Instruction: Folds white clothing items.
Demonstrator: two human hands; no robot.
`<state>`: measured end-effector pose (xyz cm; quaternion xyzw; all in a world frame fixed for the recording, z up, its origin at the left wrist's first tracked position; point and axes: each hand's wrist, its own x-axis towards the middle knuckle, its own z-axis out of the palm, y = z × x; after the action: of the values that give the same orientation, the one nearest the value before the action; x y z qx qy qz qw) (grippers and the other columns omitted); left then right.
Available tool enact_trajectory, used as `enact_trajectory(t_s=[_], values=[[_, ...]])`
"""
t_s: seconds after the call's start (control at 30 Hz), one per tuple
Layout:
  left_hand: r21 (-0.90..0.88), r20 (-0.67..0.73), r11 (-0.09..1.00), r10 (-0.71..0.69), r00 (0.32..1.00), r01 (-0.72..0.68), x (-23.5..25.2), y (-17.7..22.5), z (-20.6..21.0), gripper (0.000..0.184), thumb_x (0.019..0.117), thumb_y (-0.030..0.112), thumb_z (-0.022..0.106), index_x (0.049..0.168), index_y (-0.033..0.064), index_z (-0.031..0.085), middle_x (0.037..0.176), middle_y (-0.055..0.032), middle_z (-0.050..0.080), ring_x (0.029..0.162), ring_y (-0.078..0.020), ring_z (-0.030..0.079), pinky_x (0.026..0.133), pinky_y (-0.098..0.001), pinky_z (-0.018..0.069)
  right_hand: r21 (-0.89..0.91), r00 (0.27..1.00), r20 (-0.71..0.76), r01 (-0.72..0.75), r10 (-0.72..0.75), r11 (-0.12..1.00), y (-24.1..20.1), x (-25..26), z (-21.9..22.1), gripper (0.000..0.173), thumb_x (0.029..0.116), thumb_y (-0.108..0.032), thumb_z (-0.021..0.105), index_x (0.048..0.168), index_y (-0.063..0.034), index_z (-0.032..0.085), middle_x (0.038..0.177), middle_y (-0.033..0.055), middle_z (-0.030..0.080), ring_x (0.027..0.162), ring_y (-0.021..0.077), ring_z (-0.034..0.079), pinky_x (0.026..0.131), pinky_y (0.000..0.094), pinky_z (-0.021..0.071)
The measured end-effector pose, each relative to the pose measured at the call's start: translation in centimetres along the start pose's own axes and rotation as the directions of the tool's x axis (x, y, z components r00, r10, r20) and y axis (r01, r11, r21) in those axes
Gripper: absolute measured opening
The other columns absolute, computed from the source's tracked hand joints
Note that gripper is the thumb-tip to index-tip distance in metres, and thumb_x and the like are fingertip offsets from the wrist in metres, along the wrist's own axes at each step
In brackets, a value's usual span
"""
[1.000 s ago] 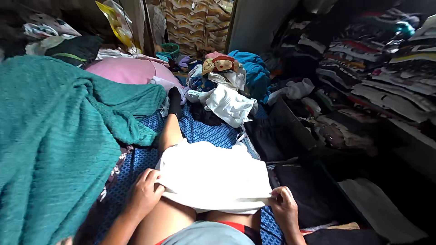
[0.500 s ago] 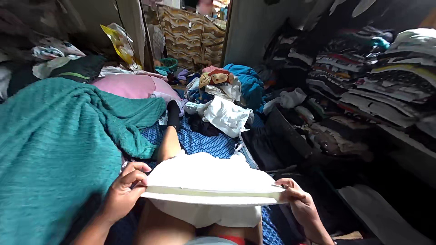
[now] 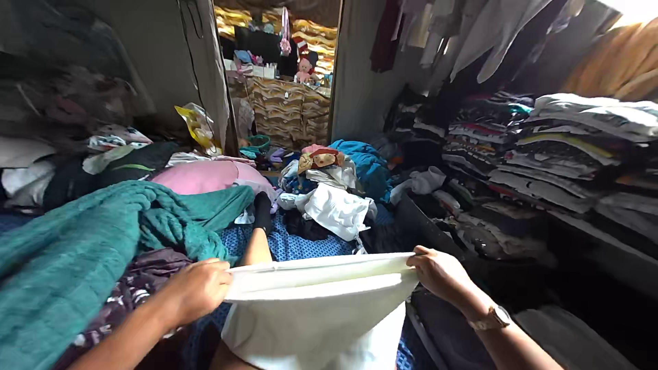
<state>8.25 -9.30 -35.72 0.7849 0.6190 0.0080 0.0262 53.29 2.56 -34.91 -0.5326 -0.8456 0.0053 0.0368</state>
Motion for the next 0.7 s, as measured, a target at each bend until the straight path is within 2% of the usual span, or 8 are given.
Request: enact_trajectory(t_s=[0.03, 0.07, 0.13, 0.2, 0.27, 0.4, 0.6, 0.7], values=[[0.009, 0.254, 0.995, -0.101, 0.962, 0.102, 0.0, 1.4, -2.7, 0.037, 0.1078, 0.014, 0.041, 0.107, -0.0105, 0.069, 0.119, -0.0261, 0.065, 0.126, -0.0421, 0.057, 0.107, -0.0556, 0.0409, -0.043, 1.000, 0.008, 0.024, -0.024, 0.999, 0.4, 0.5, -0.5, 0.025, 0.0978, -0.006, 0.053, 0.105, -0.0019, 0.077, 0.115, 0.0198, 0.070, 0.106, 0.0408, 0.067, 0.088, 0.0591, 0.0521], [0.023, 0.294, 0.997, -0.080, 0.952, 0.076, -0.1, 0.9, -3.3, 0.043, 0.1090, 0.025, 0.042, 0.110, -0.0094, 0.068, 0.121, -0.0265, 0.065, 0.126, -0.0434, 0.057, 0.107, -0.0566, 0.0402, -0.077, 0.998, 0.013, 0.057, -0.056, 0.995, 0.9, 0.8, -0.8, 0.027, 0.0993, -0.016, 0.053, 0.100, -0.0012, 0.076, 0.111, 0.0196, 0.071, 0.105, 0.0400, 0.068, 0.086, 0.0588, 0.0518], [0.091, 0.169, 0.996, 0.001, 0.986, -0.017, -0.3, -1.3, -2.8, 0.059, 0.1022, 0.053, 0.052, 0.105, -0.0026, 0.072, 0.112, -0.0216, 0.069, 0.115, -0.0413, 0.063, 0.099, -0.0574, 0.0473, -0.091, 0.992, 0.097, 0.091, -0.083, 0.992, 1.3, 1.6, -1.5, 0.050, 0.1006, -0.047, 0.055, 0.098, -0.0020, 0.075, 0.112, 0.0189, 0.070, 0.109, 0.0390, 0.065, 0.091, 0.0594, 0.0489], [0.164, -0.129, 0.976, 0.163, 0.978, -0.141, 0.4, -3.9, -1.7, 0.045, 0.0934, 0.043, 0.066, 0.081, -0.0003, 0.071, 0.085, -0.0174, 0.069, 0.089, -0.0386, 0.070, 0.076, -0.0562, 0.0548, -0.094, 0.980, 0.183, 0.094, -0.075, 0.991, 0.9, 2.3, -2.3, 0.066, 0.0916, -0.067, 0.061, 0.102, -0.0028, 0.075, 0.116, 0.0178, 0.069, 0.115, 0.0378, 0.062, 0.099, 0.0598, 0.0445], [0.177, -0.159, 0.981, 0.113, 0.981, -0.085, 1.7, -4.0, -3.5, 0.028, 0.0951, 0.022, 0.065, 0.084, -0.0031, 0.072, 0.087, -0.0206, 0.069, 0.090, -0.0420, 0.070, 0.077, -0.0602, 0.0536, -0.054, 0.984, 0.166, 0.073, -0.063, 0.996, 0.3, 3.1, -3.5, 0.056, 0.0943, -0.054, 0.066, 0.100, 0.0012, 0.074, 0.113, 0.0216, 0.070, 0.114, 0.0413, 0.063, 0.100, 0.0625, 0.0436], [0.123, -0.277, 0.989, -0.050, 0.960, 0.087, 5.3, -4.4, -9.5, 0.026, 0.0998, 0.017, 0.062, 0.087, -0.0024, 0.072, 0.089, -0.0212, 0.070, 0.089, -0.0428, 0.069, 0.077, -0.0646, 0.0518, 0.180, 0.996, -0.011, -0.084, 0.087, 0.980, -0.2, 5.5, -9.6, 0.040, 0.0995, -0.034, 0.066, 0.102, 0.0047, 0.070, 0.103, 0.0253, 0.068, 0.102, 0.0422, 0.065, 0.092, 0.0634, 0.0483], [-0.100, -0.604, 0.968, -0.244, 0.759, 0.231, 8.3, -3.7, -22.0, 0.018, 0.0995, 0.005, 0.062, 0.089, -0.0085, 0.068, 0.097, -0.0306, 0.066, 0.097, -0.0509, 0.064, 0.084, -0.0710, 0.0458, 0.176, 0.886, -0.447, -0.044, 0.120, 0.983, 0.6, 8.2, -22.5, 0.022, 0.0982, -0.023, 0.068, 0.099, -0.0021, 0.076, 0.097, 0.0241, 0.071, 0.095, 0.0452, 0.067, 0.084, 0.0705, 0.0485], [-0.166, -0.728, 0.949, -0.302, 0.616, 0.269, 7.8, -1.6, -27.0, 0.028, 0.1029, 0.014, 0.059, 0.096, -0.0116, 0.065, 0.102, -0.0395, 0.063, 0.103, -0.0603, 0.059, 0.083, -0.0784, 0.0409, 0.084, 0.725, -0.669, -0.140, 0.160, 0.987, -0.5, 8.2, -28.3, 0.028, 0.0995, -0.027, 0.064, 0.102, -0.0013, 0.075, 0.106, 0.0287, 0.069, 0.105, 0.0503, 0.064, 0.087, 0.0747, 0.0449]])
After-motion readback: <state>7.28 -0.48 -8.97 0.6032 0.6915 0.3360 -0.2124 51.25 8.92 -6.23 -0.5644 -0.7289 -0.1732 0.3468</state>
